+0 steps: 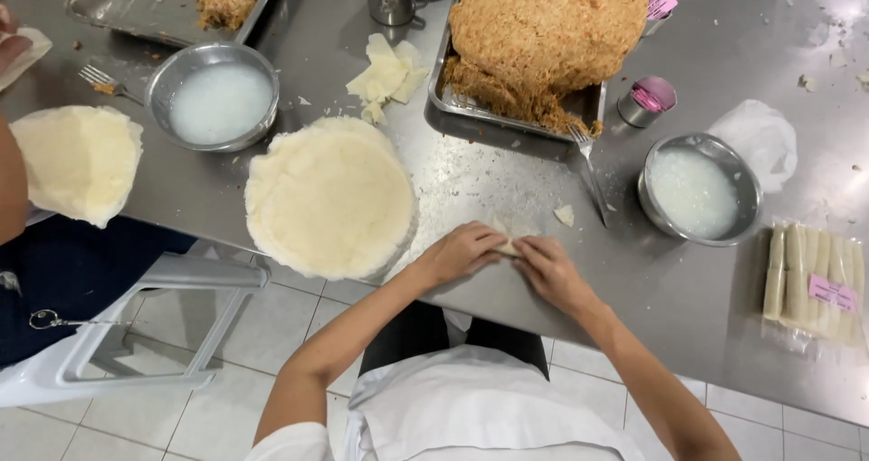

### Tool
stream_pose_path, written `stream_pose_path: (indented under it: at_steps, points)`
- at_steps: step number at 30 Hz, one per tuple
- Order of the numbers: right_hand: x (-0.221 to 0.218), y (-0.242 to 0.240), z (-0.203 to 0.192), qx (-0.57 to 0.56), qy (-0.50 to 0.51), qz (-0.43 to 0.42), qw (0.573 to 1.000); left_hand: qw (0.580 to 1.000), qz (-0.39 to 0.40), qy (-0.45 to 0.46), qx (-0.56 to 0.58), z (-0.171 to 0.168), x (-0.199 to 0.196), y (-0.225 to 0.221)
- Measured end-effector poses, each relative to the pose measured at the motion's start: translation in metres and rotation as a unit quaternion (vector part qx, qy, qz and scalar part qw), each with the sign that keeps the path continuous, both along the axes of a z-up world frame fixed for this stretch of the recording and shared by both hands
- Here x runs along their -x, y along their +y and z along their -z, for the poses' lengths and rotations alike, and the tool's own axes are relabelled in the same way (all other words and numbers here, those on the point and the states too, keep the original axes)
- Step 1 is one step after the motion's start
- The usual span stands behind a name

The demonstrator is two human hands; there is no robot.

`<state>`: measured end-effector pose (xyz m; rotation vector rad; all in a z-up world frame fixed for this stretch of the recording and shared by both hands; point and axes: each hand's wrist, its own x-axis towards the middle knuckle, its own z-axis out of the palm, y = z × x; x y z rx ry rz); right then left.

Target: Rolling thin dough wrappers with a meat-like filling into cylindrical shapes on a production line.

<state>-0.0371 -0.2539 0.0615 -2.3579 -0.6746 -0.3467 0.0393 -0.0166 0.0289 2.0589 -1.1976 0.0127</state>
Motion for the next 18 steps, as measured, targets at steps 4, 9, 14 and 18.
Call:
stream_pose_path:
  at_steps: [4,9,14,18]
  points:
    - [-0.019,-0.017,0.007,-0.057,0.071,0.033,0.995,0.993,0.002,0.111,0.028,-0.017,-0.025,0.000]
    - [-0.054,-0.023,0.004,-0.046,0.051,0.082,0.994,0.988,-0.066,0.124,0.069,0.007,-0.054,-0.022]
    - [-0.051,-0.017,0.003,-0.047,0.042,0.028,0.998,0.994,-0.041,0.067,0.071,0.005,-0.051,-0.013]
    - [-0.080,-0.022,0.011,-0.047,0.032,0.062,0.996,0.989,-0.078,0.083,0.092,0.028,-0.086,-0.036]
